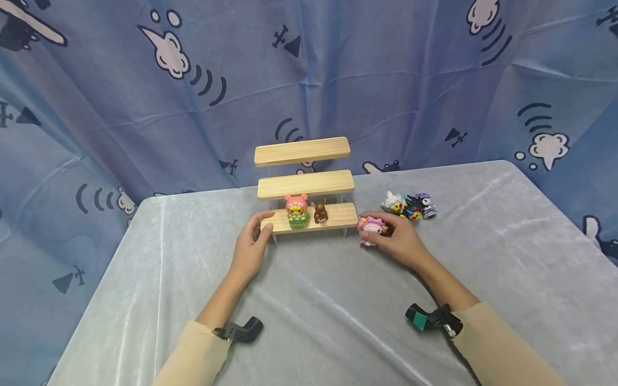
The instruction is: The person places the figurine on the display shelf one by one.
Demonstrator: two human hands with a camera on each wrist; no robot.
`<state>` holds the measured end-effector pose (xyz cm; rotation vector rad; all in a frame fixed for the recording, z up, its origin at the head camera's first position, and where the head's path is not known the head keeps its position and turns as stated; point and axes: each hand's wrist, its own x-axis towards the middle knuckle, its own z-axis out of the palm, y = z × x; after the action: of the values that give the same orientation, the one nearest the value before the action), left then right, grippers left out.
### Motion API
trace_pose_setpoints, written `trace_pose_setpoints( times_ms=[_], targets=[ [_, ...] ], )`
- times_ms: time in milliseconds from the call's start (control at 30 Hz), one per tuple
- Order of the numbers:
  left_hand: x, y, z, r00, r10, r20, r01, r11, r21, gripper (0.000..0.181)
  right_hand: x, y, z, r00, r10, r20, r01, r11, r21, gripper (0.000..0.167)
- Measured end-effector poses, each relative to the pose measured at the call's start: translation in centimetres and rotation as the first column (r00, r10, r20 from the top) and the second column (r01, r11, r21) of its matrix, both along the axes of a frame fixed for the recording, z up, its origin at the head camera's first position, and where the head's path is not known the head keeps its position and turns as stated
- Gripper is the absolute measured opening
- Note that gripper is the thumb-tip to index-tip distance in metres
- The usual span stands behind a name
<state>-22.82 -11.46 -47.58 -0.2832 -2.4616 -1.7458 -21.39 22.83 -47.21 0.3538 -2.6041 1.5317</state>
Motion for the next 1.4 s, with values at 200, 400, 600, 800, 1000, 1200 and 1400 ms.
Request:
trace_pose_setpoints(
  times_ms=[200, 400, 600, 800, 1000, 1200, 1400],
  targets=[
    [0.0, 0.1, 0.1, 1.000, 0.005, 0.028, -0.004, 1.000, -0.017, 0.036, 0.1, -0.1, 0.1, 1.000, 0.019, -0.020, -0.019, 1.000, -0.022, 0.043],
    [0.1, 0.3, 0.5, 0.998, 0.002, 0.062, -0.001, 1.000, -0.025, 0.037, 0.1, -0.2, 0.1, 1.000, 0.010, -0.022, -0.010, 1.000, -0.015, 0.043],
    [0.0, 0.1, 0.1, 1.000, 0.006, 0.027, -0.005, 1.000, -0.022, 0.036, 0.0, -0.2, 0.0, 1.000, -0.001, -0.025, 0.001, 1.000, 0.003, 0.044],
    [0.1, -0.1, -0.1, 1.000, 0.003, -0.007, -0.003, 1.000, -0.025, 0.036, 0.1, -0.3, 0.1, 1.000, 0.001, -0.029, -0.001, 1.000, 0.002, 0.043],
    [0.0, -0.2, -0.1, 1.000, 0.003, -0.007, -0.003, 0.999, -0.034, 0.036, 0.1, -0.4, 0.1, 1.000, 0.000, -0.030, 0.000, 1.000, 0.002, 0.044],
    [1.1, 0.4, 2.3, 0.999, -0.006, 0.040, 0.006, 1.000, -0.009, 0.036, 0.1, -0.4, 0.2, 1.000, -0.005, -0.026, 0.005, 1.000, 0.023, 0.044],
    [1.7, 0.6, 3.3, 0.998, -0.009, 0.065, 0.009, 1.000, -0.006, 0.036, 0.1, -0.5, 0.2, 0.999, -0.006, -0.036, 0.007, 1.000, 0.025, 0.043]
  ],
)
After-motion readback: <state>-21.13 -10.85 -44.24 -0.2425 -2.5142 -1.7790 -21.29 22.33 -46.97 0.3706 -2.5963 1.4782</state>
